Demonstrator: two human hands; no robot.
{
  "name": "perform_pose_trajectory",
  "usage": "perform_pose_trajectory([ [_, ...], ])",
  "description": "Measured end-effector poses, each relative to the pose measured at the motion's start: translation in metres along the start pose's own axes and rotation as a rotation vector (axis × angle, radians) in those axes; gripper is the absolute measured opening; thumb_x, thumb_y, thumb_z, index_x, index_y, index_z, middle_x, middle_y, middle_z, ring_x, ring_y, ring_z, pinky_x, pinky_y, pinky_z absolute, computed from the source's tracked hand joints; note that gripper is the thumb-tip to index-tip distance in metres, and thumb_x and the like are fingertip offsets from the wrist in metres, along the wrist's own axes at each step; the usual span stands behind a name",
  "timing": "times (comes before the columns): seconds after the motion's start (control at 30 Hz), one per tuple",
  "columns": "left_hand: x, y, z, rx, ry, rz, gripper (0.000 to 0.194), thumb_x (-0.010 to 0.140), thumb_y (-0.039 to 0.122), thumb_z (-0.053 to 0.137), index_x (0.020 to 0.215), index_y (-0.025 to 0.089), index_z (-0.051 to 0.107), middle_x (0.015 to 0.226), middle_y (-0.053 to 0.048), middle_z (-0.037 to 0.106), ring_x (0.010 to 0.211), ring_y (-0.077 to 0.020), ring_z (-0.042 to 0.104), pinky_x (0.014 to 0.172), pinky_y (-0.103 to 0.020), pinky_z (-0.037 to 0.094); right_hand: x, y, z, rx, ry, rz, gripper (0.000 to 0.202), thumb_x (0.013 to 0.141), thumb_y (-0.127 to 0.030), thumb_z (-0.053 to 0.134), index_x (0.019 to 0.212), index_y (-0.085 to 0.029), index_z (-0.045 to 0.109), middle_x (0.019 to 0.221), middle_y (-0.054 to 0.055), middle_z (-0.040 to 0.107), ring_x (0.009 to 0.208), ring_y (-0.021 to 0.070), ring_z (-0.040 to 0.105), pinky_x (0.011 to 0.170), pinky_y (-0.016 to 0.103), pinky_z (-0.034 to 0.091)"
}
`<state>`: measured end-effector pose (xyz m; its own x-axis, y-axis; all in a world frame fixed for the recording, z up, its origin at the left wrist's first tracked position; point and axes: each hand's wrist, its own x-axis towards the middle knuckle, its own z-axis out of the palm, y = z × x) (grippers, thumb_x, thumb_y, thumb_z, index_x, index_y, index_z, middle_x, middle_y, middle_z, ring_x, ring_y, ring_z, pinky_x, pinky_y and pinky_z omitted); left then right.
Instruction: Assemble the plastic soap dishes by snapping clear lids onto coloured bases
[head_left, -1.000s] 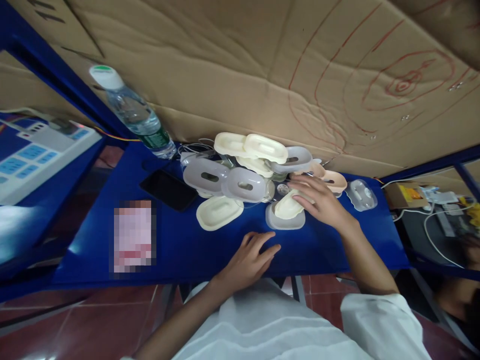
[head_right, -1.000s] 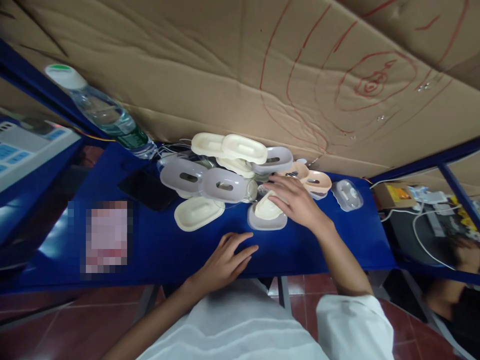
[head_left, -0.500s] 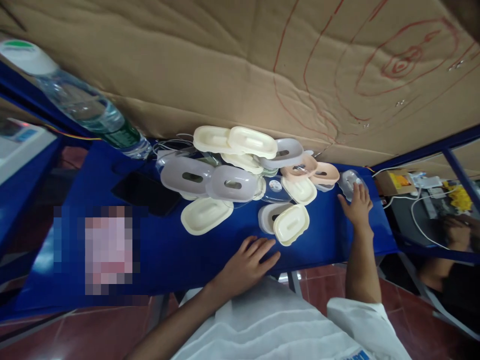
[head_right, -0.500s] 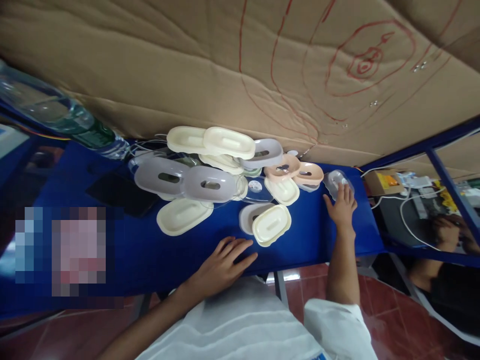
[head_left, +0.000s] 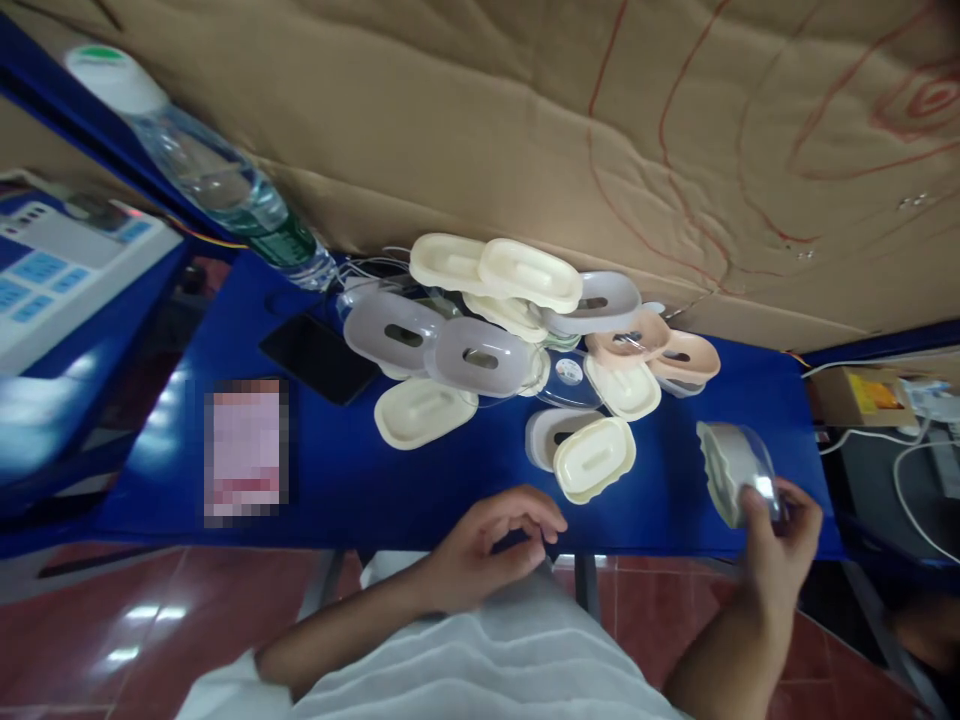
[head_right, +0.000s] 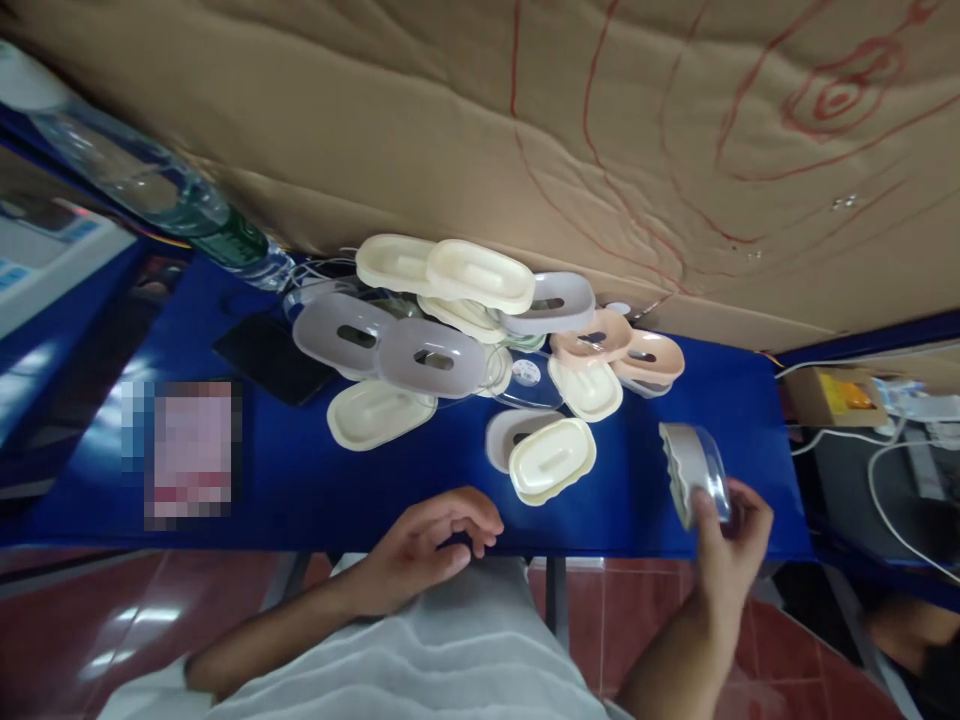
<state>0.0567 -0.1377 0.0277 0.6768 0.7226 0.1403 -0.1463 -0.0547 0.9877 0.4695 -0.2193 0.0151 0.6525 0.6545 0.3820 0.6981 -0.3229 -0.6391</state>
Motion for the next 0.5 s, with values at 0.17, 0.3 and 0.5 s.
perform_pose_trajectory([
  [0.17,0.008,0.012,0.013,-0.018,0.071,-0.072,0.127,0.087,0.04,0.092,0.175,0.028,0.0,0.171,-0.027,0.039,0.154,-0.036,0.052,0.112,-0.049,0.06,-0.069,-0.119,0.038,0.366,-0.154,-0.219,0.043,0.094,-0.058,0.067,0.133,-0.042,0.064,0.126,0.013,0.063,0.12,0.0484,0.067,0.092,0.073,0.058],
  [0.3,-0.01,-0.007,0.006,0.092,0.325,-0.06,0.119,0.091,0.068,0.079,0.176,0.023,0.009,0.156,-0.026,0.057,0.143,-0.0356,0.062,0.109,-0.051,0.06,-0.103,-0.2,0.084,0.575,-0.427,-0.494,0.049,0.091,-0.056,0.078,0.133,-0.038,0.06,0.121,0.011,0.058,0.129,0.0426,0.063,0.104,0.069,0.058],
  [0.5,-0.073,-0.035,-0.021,0.243,0.544,-0.093,0.096,0.097,0.09,0.041,0.167,0.024,0.04,0.136,-0.019,0.072,0.129,-0.0321,0.069,0.101,-0.047,0.063,-0.091,-0.239,0.11,0.672,-0.773,-0.582,0.043,0.103,-0.053,0.065,0.138,-0.028,0.057,0.132,0.015,0.06,0.131,0.0355,0.065,0.102,0.052,0.063],
])
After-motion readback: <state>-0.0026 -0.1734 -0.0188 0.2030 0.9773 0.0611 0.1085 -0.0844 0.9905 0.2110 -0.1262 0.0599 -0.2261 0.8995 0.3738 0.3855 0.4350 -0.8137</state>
